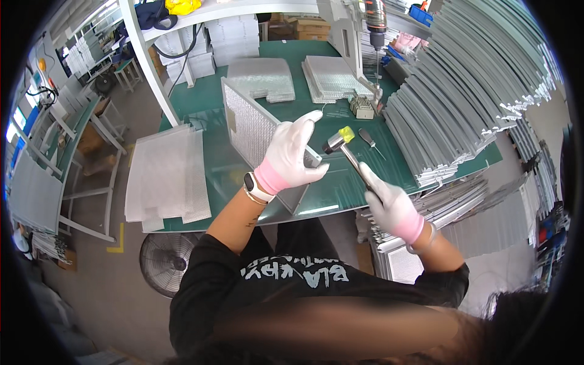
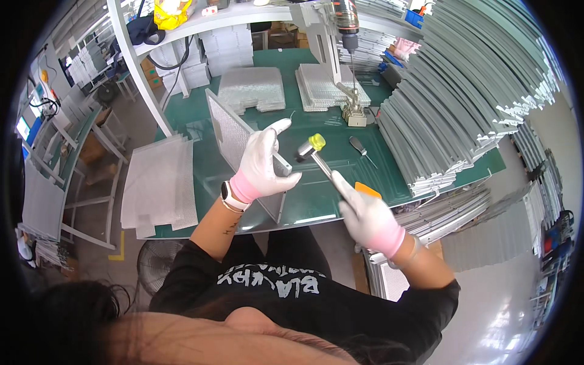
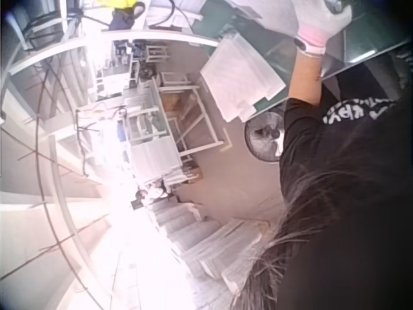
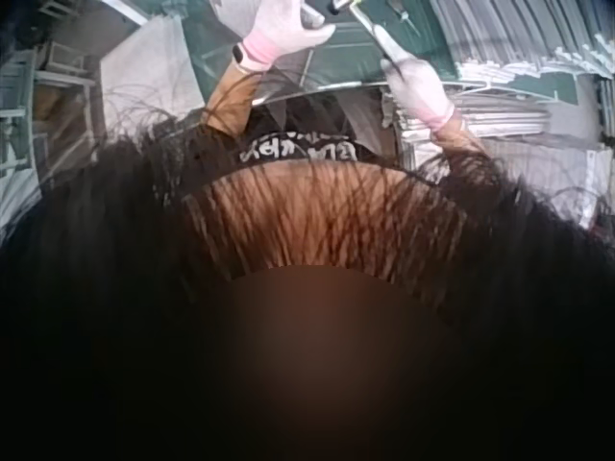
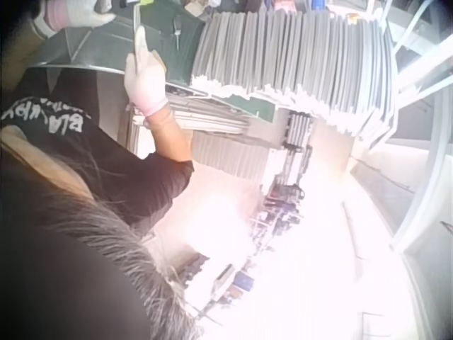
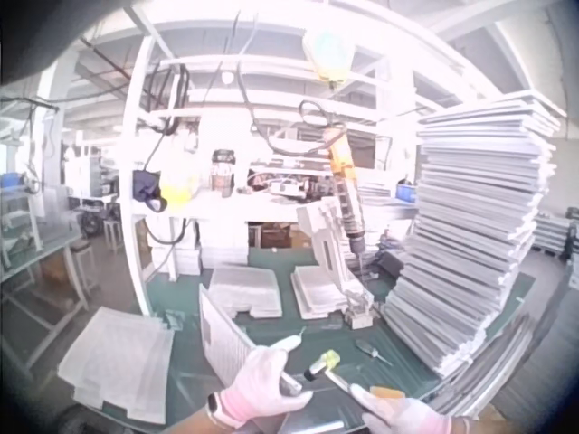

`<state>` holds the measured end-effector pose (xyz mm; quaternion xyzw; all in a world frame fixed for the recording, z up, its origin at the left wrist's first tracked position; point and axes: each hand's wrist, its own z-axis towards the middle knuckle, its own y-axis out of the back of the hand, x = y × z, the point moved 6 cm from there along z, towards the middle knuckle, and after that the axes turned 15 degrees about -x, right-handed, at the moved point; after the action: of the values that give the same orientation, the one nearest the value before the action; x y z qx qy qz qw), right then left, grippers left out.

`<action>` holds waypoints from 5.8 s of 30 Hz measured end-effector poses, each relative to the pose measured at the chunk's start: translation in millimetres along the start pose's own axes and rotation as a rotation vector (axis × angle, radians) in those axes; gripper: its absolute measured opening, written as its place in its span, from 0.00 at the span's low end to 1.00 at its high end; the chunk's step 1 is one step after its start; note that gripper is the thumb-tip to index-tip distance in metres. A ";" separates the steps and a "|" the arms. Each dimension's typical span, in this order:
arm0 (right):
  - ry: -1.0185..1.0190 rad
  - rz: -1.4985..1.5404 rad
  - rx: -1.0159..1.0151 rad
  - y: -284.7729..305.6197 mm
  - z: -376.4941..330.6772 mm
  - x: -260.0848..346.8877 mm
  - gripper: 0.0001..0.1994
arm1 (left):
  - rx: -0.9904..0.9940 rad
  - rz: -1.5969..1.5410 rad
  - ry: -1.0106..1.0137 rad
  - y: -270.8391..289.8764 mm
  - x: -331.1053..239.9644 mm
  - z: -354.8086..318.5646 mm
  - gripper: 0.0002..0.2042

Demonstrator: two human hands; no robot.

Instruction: Assembling metal mesh filters by attaching edge frames and securing them with power tools and a mallet.

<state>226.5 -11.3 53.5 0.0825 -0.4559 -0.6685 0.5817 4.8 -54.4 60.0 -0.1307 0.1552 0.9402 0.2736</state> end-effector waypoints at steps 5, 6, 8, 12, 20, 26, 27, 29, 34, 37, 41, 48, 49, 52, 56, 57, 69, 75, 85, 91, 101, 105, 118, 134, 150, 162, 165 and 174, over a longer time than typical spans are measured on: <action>-0.270 -0.094 0.170 -79.9 -34.1 -118.3 0.28 | 0.058 0.000 -0.271 14.7 -14.3 -1.7 0.20; -0.264 -0.094 0.170 -95.7 -37.7 -134.9 0.28 | 0.054 0.005 -0.273 20.8 -12.6 -5.2 0.20; -0.201 -0.228 0.196 -112.0 -23.6 -130.0 0.29 | 0.024 -0.051 -0.310 37.5 -13.4 -13.3 0.15; -0.126 0.038 -0.072 -125.9 -0.2 -118.7 0.37 | -0.006 -0.272 -0.293 59.6 -53.0 -26.9 0.16; -0.457 0.681 -0.032 -168.5 -10.0 -190.1 0.37 | 0.160 -0.928 -0.085 64.2 -74.1 -10.8 0.11; -0.825 0.571 -0.485 -80.3 -79.7 -198.0 0.19 | 0.282 -1.048 0.140 62.1 -87.0 55.3 0.42; -0.823 0.508 -0.535 -67.4 -103.8 -209.6 0.19 | 0.277 -1.051 0.147 56.1 -81.9 52.9 0.41; -0.863 0.432 -0.635 -37.9 -154.6 -224.7 0.18 | 0.266 -1.046 0.141 52.9 -87.6 55.1 0.40; -0.964 0.272 -0.890 26.6 -258.7 -222.5 0.19 | 0.254 -1.014 0.120 51.6 -95.3 57.7 0.39; -1.001 0.220 -1.104 77.2 -327.3 -231.2 0.19 | 0.253 -1.000 0.083 44.6 -99.3 63.8 0.38; -1.119 0.012 -1.354 131.9 -430.0 -231.1 0.17 | 0.265 -1.000 0.056 32.2 -108.3 65.4 0.36; -1.655 -0.634 -1.453 154.4 -590.3 -198.7 0.28 | 0.263 -0.954 -0.064 11.6 -122.9 81.5 0.34; -1.729 -0.764 -1.372 162.4 -633.4 -198.7 0.29 | 0.245 -0.973 -0.075 11.6 -119.1 84.7 0.34; -1.863 -0.813 -1.184 141.0 -656.6 -213.2 0.30 | 0.222 -0.916 -0.108 12.4 -121.7 85.9 0.33; -1.962 -0.775 -0.984 102.4 -664.9 -226.8 0.28 | 0.197 -0.822 -0.167 14.9 -130.5 87.3 0.32; -1.951 -0.744 -1.047 107.0 -680.0 -223.4 0.28 | 0.177 -0.802 -0.189 19.8 -126.3 91.6 0.32; -2.107 -0.405 -0.945 59.2 -705.1 -275.1 0.18 | 0.063 -0.513 -0.194 35.1 -104.0 60.1 0.31; -2.183 -0.612 -0.923 81.1 -660.1 -219.0 0.18 | 0.009 -0.416 -0.242 52.6 -88.4 60.6 0.30; -2.054 -0.900 -0.629 95.9 -585.1 -207.1 0.25 | -0.064 -0.239 -0.414 82.5 -94.9 73.7 0.31; -2.074 -1.073 -0.508 75.6 -553.0 -206.7 0.26 | -0.061 -0.026 -0.400 98.5 -87.8 65.6 0.30; -1.391 -1.312 -0.748 71.0 -521.3 -206.7 0.25 | 0.610 0.923 0.567 204.4 83.2 -170.1 0.39; -0.508 -0.938 -0.753 28.8 -318.0 -214.5 0.25 | 0.500 0.862 0.466 221.5 82.8 -197.7 0.31; 0.153 0.108 -0.287 -181.1 57.0 0.1 0.21 | 0.553 0.469 0.291 112.2 5.5 -112.8 0.21; -0.194 -0.063 -0.269 -339.1 274.0 -213.8 0.34 | 0.150 0.807 0.374 30.2 416.5 -13.1 0.36; -0.445 1.602 -0.490 -287.7 356.4 -167.1 0.37 | -0.280 0.401 0.932 59.4 460.4 3.3 0.37; -0.276 0.397 -0.257 -221.3 194.8 -124.6 0.46 | -0.200 0.296 0.899 114.1 231.8 -52.4 0.29; -0.170 0.260 -0.197 -207.3 128.5 -80.1 0.45 | -0.098 0.469 0.975 125.2 149.1 -112.1 0.33; -0.205 0.109 -0.034 -222.0 25.1 -83.1 0.32 | 0.142 0.702 0.980 121.5 87.7 -206.5 0.34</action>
<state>80.2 51.9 -123.7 -0.0213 -0.5055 -0.6484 0.5688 -101.0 -185.3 -131.7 -0.4709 0.3593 0.7920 -0.1480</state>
